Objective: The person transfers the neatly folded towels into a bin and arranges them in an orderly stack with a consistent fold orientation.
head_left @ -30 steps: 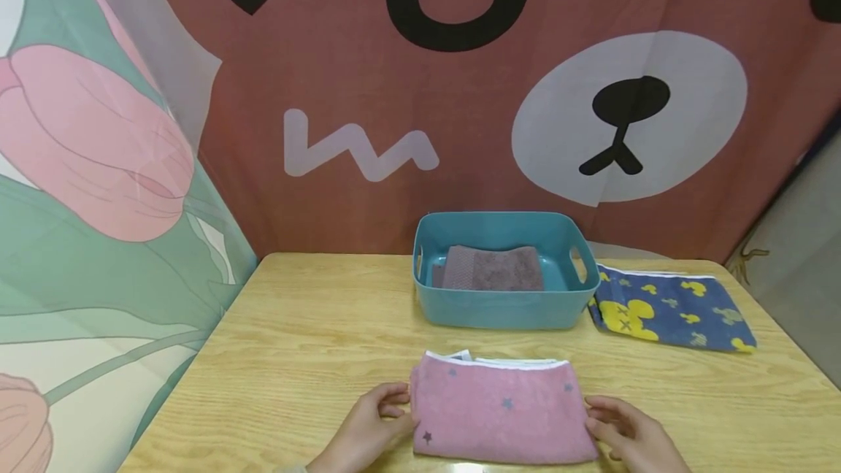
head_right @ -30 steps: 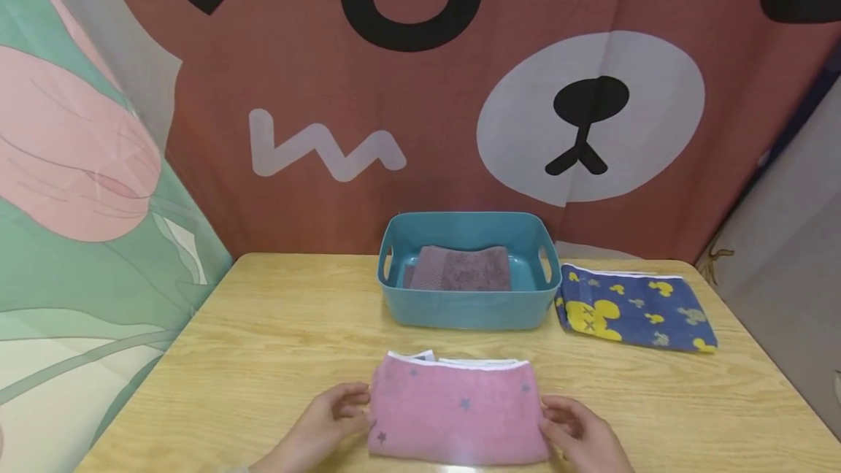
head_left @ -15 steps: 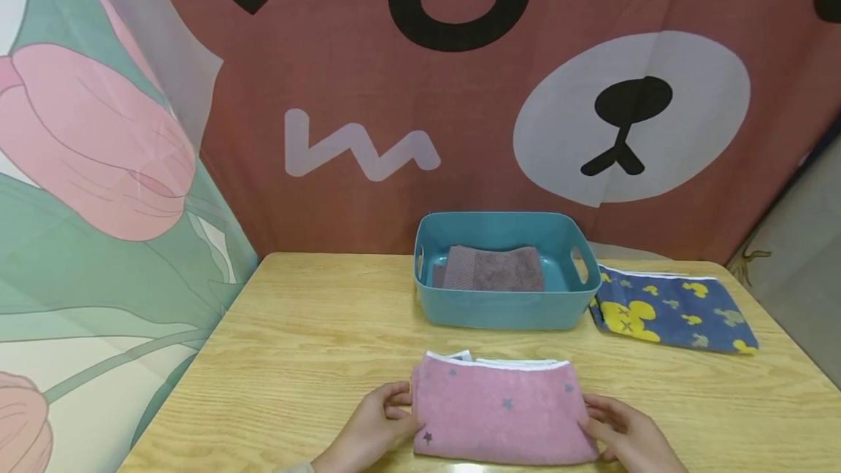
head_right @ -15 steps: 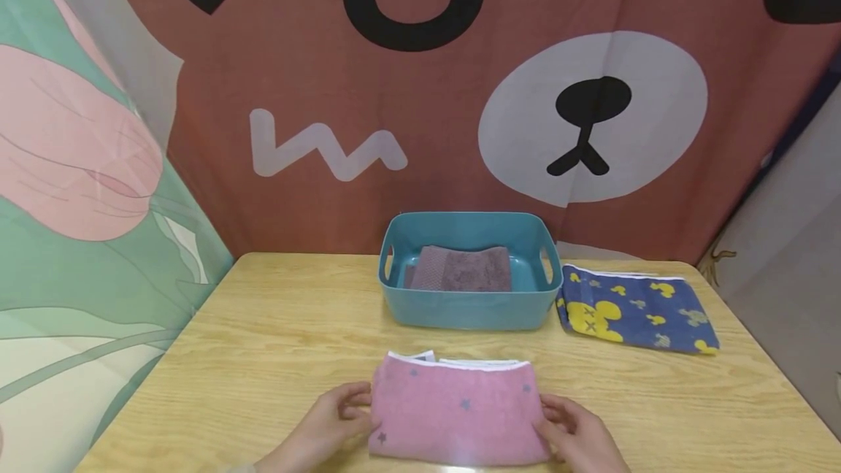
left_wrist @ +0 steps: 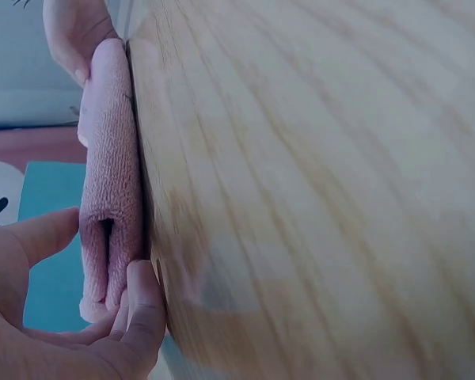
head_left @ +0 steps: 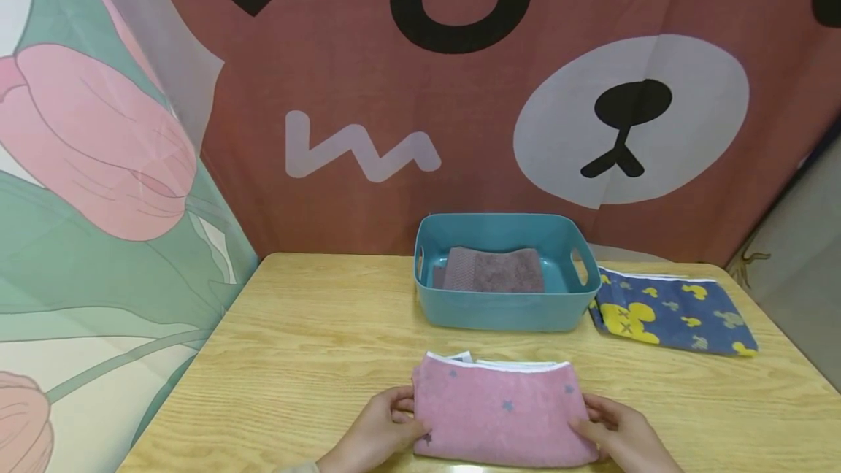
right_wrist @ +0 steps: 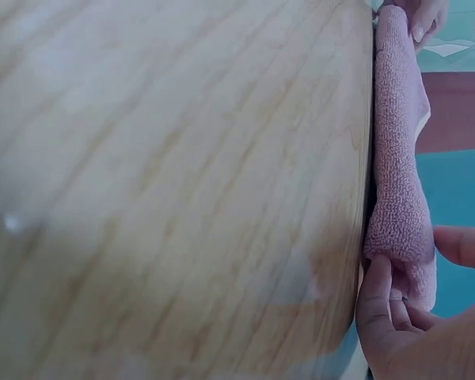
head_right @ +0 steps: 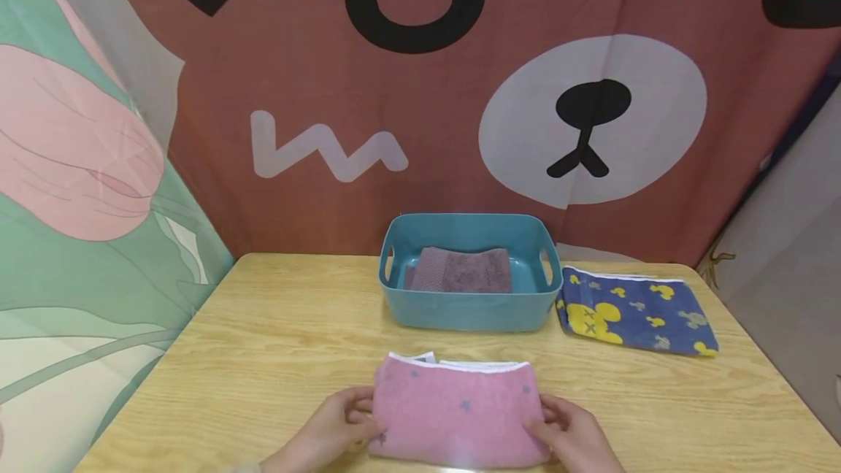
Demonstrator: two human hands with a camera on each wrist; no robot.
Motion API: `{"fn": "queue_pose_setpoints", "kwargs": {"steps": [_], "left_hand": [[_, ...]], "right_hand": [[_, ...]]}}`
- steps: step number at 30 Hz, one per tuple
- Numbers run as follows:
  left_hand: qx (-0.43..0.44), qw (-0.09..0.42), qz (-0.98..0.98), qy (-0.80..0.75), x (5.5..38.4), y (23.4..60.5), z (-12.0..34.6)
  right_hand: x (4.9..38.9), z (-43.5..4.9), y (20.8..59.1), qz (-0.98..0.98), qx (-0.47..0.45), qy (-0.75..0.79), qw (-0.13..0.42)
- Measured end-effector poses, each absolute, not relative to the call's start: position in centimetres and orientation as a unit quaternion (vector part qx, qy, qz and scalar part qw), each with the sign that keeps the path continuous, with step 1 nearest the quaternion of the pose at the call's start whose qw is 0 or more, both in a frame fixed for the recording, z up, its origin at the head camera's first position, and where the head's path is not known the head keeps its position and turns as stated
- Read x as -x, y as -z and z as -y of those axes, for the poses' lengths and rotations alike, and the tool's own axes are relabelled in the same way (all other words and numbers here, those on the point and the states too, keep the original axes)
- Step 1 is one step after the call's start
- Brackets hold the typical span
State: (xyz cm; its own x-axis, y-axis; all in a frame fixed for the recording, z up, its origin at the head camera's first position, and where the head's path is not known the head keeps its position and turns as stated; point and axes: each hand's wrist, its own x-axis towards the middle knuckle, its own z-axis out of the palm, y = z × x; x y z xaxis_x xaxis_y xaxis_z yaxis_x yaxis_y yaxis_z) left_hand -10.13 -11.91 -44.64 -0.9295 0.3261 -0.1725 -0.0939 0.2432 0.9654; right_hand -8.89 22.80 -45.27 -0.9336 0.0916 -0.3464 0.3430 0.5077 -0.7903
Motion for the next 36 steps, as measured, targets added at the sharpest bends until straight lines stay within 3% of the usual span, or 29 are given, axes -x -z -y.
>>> {"fn": "queue_pose_setpoints", "kwargs": {"steps": [10,36], "left_hand": [[-0.052,0.190,-0.762,-0.616,10.55,44.54,11.50],[-0.081,0.139,-0.764,-0.625,10.78,44.55,11.29]], "right_hand": [[9.70,-22.73,45.27,-0.849,-0.145,0.482,0.161],[9.15,-22.74,44.69,-0.830,-0.152,0.521,0.127]]}}
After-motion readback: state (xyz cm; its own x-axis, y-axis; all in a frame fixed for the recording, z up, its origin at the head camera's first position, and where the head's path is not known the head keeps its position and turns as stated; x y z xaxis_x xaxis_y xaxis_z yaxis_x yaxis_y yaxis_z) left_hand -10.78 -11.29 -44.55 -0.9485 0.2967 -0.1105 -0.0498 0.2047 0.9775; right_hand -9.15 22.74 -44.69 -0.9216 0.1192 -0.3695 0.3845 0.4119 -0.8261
